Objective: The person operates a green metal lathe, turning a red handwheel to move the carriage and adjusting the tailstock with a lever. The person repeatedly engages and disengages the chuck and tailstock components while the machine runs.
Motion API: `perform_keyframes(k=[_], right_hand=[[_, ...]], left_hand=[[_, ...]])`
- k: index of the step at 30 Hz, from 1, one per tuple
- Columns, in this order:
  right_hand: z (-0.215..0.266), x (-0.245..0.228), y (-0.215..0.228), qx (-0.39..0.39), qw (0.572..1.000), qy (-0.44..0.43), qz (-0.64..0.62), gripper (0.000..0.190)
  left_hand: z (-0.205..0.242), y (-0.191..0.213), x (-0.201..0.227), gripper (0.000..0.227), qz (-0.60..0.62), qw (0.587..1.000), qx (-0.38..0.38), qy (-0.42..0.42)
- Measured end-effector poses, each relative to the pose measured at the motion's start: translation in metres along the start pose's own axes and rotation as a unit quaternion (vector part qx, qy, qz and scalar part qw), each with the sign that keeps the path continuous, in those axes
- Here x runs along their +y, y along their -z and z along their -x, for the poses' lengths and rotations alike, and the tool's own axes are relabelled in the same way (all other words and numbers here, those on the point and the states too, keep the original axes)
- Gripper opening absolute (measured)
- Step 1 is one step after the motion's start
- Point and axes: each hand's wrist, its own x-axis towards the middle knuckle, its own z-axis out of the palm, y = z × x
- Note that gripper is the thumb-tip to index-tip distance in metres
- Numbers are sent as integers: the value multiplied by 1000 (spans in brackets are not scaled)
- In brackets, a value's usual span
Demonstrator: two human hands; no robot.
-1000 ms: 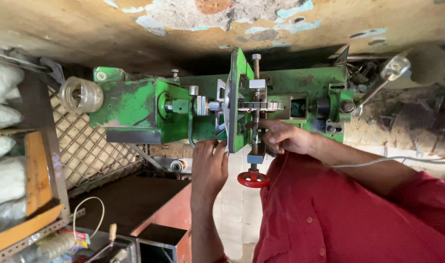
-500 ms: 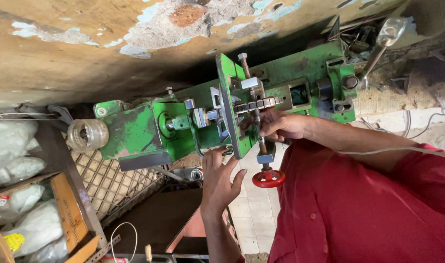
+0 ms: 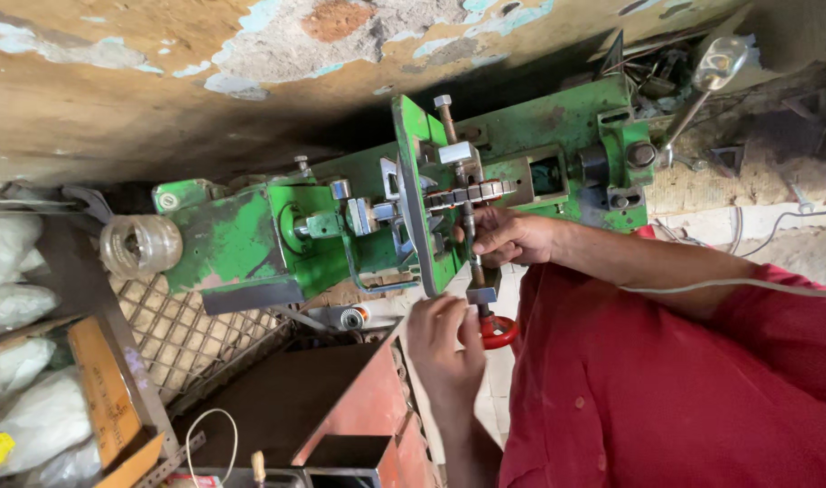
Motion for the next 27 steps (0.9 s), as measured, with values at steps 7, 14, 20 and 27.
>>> perform_keyframes(k=[7,14,20,27], right_hand=[[14,-17,-26,79,994,-58,-41,53],[137,-79,-39,122,783,58,607,40],[215,-187,-47,230,490,485,686,12],[187,-166,-56,30,735,188,651,19]], left_hand=[[-45,-55,59,86,7,992,-7,127],[-55,-84,73,102,-72,970,112,204],[-65,-101,70,65,-121,942,148,277],[-71,-100,61,63,-139,930,128,314]])
